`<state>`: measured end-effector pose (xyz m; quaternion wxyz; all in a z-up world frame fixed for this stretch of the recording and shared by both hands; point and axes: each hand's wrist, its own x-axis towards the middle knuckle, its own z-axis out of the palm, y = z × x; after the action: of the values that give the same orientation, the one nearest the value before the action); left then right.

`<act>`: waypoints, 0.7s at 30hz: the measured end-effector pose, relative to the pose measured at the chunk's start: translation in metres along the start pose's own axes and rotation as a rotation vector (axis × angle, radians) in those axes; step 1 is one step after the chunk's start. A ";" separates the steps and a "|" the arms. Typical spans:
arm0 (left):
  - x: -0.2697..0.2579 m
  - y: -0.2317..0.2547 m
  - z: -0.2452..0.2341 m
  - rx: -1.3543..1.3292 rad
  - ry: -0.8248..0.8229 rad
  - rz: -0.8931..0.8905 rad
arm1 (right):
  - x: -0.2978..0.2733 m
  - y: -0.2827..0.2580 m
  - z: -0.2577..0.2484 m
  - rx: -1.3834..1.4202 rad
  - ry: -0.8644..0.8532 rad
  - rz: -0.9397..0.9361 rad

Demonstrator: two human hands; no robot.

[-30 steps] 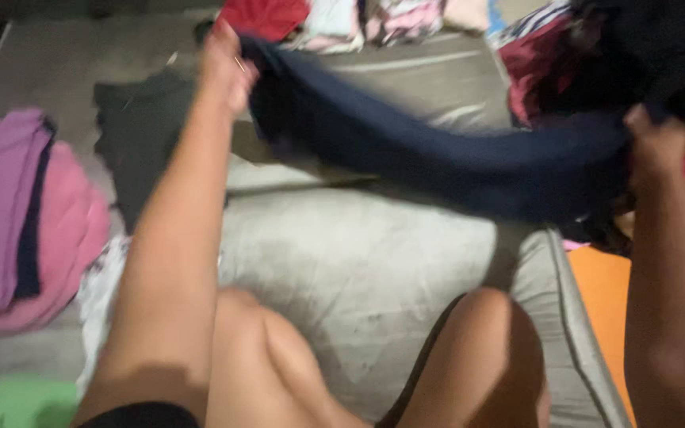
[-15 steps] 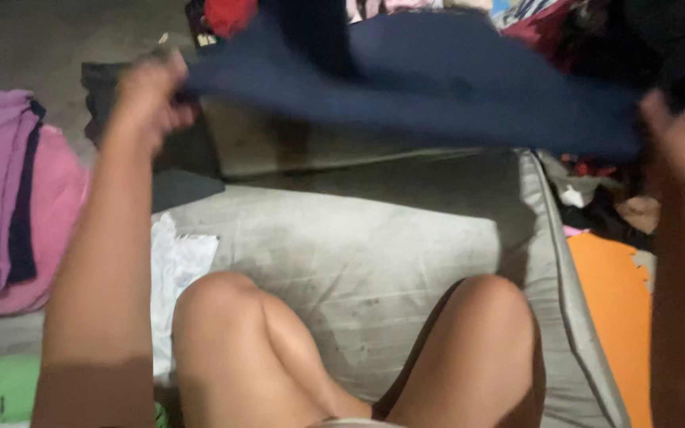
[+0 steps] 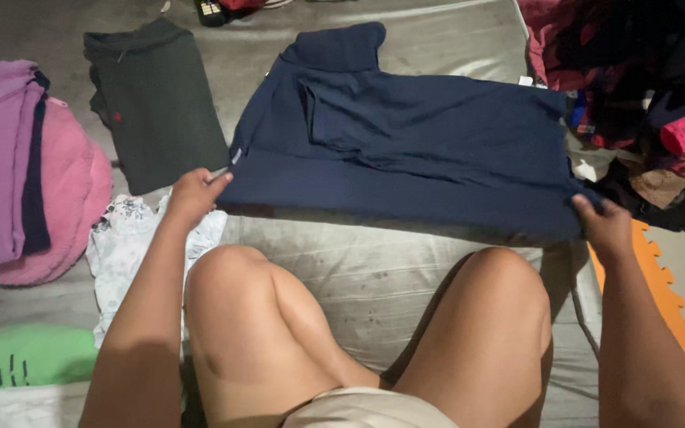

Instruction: The person picks up several children's clothing items including a white dress, a blue shirt, a pink shirt, green shorts, and white undergarments from a pile and folds them one by one on a flat surface.

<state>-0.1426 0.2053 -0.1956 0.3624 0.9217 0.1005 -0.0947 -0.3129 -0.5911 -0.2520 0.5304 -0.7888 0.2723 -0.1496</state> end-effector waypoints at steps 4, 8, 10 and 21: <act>-0.015 -0.005 0.012 0.268 0.039 0.134 | -0.022 0.005 0.000 -0.493 -0.054 -0.097; -0.030 0.025 0.028 0.454 0.303 0.167 | -0.035 -0.027 0.024 -0.848 0.317 -0.011; -0.036 0.055 0.048 0.523 0.522 0.414 | -0.044 -0.066 0.053 -0.912 0.559 -0.480; -0.073 0.126 0.200 0.451 0.361 0.505 | -0.168 -0.165 0.320 -0.796 -0.334 -0.868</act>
<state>-0.2008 -0.0312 -0.2397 0.1388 0.9760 -0.0908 0.1415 -0.2361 -0.2033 -0.2174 0.1213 -0.9781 -0.1257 -0.1133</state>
